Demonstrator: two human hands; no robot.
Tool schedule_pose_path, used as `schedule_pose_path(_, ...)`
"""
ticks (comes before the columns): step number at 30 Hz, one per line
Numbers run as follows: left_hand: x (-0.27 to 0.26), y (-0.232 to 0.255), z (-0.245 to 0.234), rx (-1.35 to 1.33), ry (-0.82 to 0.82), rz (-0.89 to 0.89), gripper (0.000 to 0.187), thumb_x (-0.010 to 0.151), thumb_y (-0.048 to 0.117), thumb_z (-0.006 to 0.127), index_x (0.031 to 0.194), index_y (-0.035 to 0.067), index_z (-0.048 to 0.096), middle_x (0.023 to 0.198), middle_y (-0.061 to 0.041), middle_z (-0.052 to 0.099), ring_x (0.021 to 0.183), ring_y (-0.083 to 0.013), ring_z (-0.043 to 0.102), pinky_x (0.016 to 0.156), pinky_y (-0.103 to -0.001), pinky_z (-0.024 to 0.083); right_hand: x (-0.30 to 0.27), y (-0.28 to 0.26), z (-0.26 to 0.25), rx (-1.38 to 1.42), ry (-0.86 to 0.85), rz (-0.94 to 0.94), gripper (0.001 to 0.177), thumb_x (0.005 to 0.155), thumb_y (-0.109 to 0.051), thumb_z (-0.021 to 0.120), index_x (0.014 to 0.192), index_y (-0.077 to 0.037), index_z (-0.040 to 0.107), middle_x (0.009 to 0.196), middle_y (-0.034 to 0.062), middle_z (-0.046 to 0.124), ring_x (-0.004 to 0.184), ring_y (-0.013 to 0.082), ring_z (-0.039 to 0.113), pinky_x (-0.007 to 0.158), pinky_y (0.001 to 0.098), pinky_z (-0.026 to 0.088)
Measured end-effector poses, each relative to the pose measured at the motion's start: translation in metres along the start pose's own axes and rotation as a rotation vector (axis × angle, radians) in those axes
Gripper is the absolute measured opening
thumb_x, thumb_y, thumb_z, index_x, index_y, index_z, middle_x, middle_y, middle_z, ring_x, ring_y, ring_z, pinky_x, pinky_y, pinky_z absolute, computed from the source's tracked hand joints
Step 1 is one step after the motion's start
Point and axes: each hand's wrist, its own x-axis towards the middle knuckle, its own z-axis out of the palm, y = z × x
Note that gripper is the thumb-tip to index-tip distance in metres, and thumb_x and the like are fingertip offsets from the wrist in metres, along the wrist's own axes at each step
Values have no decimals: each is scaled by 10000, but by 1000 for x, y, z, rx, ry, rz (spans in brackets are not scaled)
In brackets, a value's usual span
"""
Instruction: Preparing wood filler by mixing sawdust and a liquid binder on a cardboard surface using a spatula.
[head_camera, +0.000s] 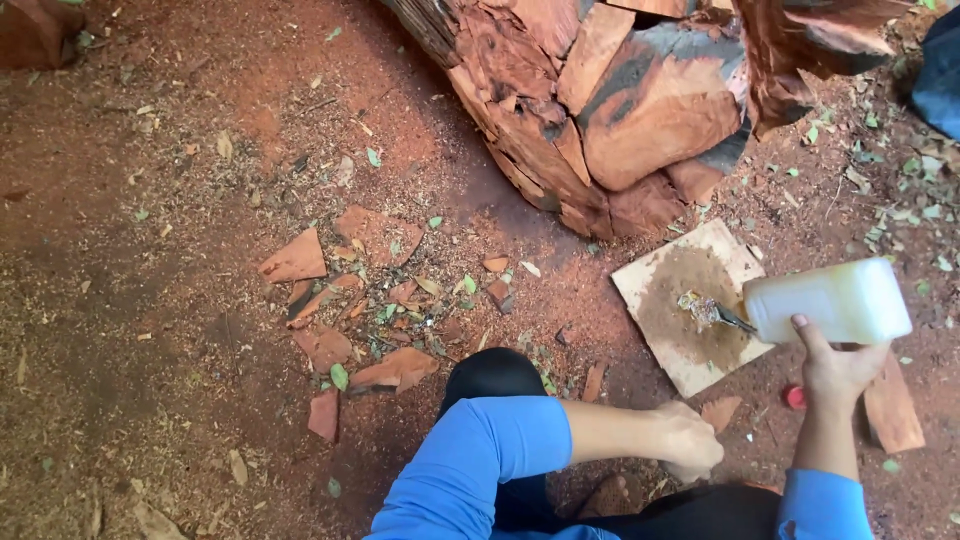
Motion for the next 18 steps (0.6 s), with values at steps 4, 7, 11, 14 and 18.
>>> schedule_pose_path(4,4,-2,6,33,-13,54,305,696,311,710,917,123,804,900,-109,812,796,-276,769,685,-420,603,0,5,0,-1,-10,-21,620,962,142,801,1435,174,402,1316,368,550,1168,454,593,980,492,511)
schedule_pose_path(7,25,-11,29,81,-3,30,198,607,210,749,793,162,797,764,-53,784,674,-249,724,556,-421,583,3,24,-2,10,-28,-69,626,983,199,783,1457,188,374,1325,391,532,1171,476,584,977,506,507)
schedule_pose_path(11,22,-12,25,78,31,-20,196,616,208,752,802,164,797,776,-54,782,685,-258,718,565,-441,574,2,26,-2,-25,-43,-73,647,987,219,784,1458,198,342,1330,430,515,1192,520,576,997,533,497)
schedule_pose_path(14,24,-12,21,89,72,-81,193,631,205,757,816,167,797,795,-56,779,701,-271,709,577,-471,561,4,28,-2,51,-61,-88,650,995,267,749,1464,179,306,1368,428,468,1241,537,535,1048,573,477)
schedule_pose_path(18,22,-11,16,105,123,-171,188,653,200,764,836,172,798,822,-58,775,724,-291,695,596,-517,541,5,22,0,46,-67,-99,644,991,277,733,1461,181,303,1363,456,459,1247,585,532,1048,637,488)
